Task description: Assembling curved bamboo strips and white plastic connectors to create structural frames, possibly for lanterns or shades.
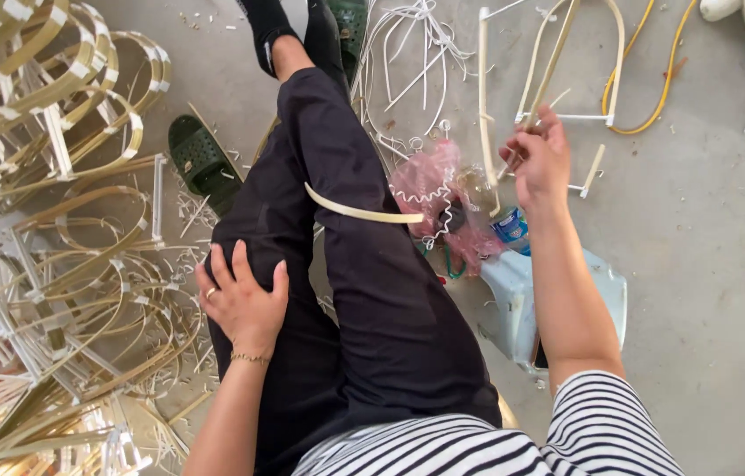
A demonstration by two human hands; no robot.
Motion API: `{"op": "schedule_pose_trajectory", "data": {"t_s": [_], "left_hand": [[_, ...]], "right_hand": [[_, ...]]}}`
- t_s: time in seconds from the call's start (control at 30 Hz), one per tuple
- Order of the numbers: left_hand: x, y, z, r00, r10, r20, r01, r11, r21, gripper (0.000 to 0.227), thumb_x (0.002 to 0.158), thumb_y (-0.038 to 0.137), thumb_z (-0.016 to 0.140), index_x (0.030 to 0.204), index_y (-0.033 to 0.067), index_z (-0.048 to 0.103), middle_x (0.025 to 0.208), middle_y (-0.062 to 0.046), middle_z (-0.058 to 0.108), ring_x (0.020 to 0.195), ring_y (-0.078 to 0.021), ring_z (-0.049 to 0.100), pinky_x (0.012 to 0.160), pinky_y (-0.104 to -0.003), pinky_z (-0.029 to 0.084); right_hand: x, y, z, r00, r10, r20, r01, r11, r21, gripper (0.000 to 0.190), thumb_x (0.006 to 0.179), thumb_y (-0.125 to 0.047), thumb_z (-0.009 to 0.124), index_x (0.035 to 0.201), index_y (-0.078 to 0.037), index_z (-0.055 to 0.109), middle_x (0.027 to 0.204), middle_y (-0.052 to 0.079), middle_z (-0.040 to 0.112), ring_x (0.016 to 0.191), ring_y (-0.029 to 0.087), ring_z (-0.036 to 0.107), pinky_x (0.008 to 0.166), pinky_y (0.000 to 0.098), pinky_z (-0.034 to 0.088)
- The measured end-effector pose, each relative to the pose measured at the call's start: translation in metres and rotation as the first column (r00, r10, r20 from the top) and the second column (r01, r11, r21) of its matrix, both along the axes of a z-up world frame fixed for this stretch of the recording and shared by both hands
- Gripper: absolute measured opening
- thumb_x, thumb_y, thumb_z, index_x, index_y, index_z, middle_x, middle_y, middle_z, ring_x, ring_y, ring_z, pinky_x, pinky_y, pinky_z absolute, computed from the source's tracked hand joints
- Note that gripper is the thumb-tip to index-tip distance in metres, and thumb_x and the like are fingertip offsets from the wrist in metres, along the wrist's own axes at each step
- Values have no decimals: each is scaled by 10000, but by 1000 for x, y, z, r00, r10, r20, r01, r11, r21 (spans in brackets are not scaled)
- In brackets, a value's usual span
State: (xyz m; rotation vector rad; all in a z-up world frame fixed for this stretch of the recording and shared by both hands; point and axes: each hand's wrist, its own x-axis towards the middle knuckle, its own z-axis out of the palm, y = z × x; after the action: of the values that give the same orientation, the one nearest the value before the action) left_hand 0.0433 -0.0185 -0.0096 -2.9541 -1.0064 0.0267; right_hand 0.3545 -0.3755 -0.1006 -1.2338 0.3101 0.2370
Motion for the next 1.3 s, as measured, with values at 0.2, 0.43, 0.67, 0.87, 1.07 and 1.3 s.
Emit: {"op": "schedule_pose_trajectory", "data": {"t_s": [0.2,0.43,0.67,0.87,1.07,1.3], "left_hand": [[-4,-2,-6,996,-17,82,18,1000,-13,714,912,575,680,1476,159,544,1590,-141,396,1446,-466,332,1122,-642,343],[-21,-4,-9,990,-49,133,52,998,-26,739,909,563,671,1508,161,509,1608,-160,358,1440,-489,344,1075,-636,369],[-52,-9,7,993,-80,85,97,970,-222,810,866,552,679,1562,231,416,1661,-163,234,1464,-517,247,1054,-704,339],[-80,-14,6,978,-95,188,154,930,-333,759,901,558,660,1561,276,413,1676,-109,230,1506,-460,243,1075,-702,339],[-70,-14,7,976,-108,191,173,912,-371,746,914,564,644,1561,286,399,1679,-89,214,1510,-444,224,1086,-703,328],[-67,-16,8,978,-98,182,168,889,-427,746,918,563,637,1566,297,379,1683,-78,178,1521,-433,193,1098,-727,295]], "right_hand": [[-44,-3,37,996,88,28,-90,991,99,185,1090,-142,537,1241,-81,626,851,-26,571,652,52,490,550,230,393],[-83,14,81,953,191,234,-181,981,-64,153,1123,-154,546,1233,-78,620,805,-35,533,620,32,447,548,201,370],[-109,8,99,863,233,448,-50,922,-383,178,1167,-81,539,1317,-35,624,908,-15,549,723,46,472,631,213,392],[-111,3,86,875,305,377,-220,942,-252,285,1150,-29,524,1431,-19,568,986,19,592,779,81,529,693,234,476],[-119,13,124,829,342,442,-207,923,-326,331,1197,-29,499,1527,-24,524,1022,46,610,775,96,566,722,265,521],[-81,2,91,663,499,558,134,654,-745,357,1231,-41,488,1585,-16,525,1026,101,631,813,134,591,703,300,511]]}}
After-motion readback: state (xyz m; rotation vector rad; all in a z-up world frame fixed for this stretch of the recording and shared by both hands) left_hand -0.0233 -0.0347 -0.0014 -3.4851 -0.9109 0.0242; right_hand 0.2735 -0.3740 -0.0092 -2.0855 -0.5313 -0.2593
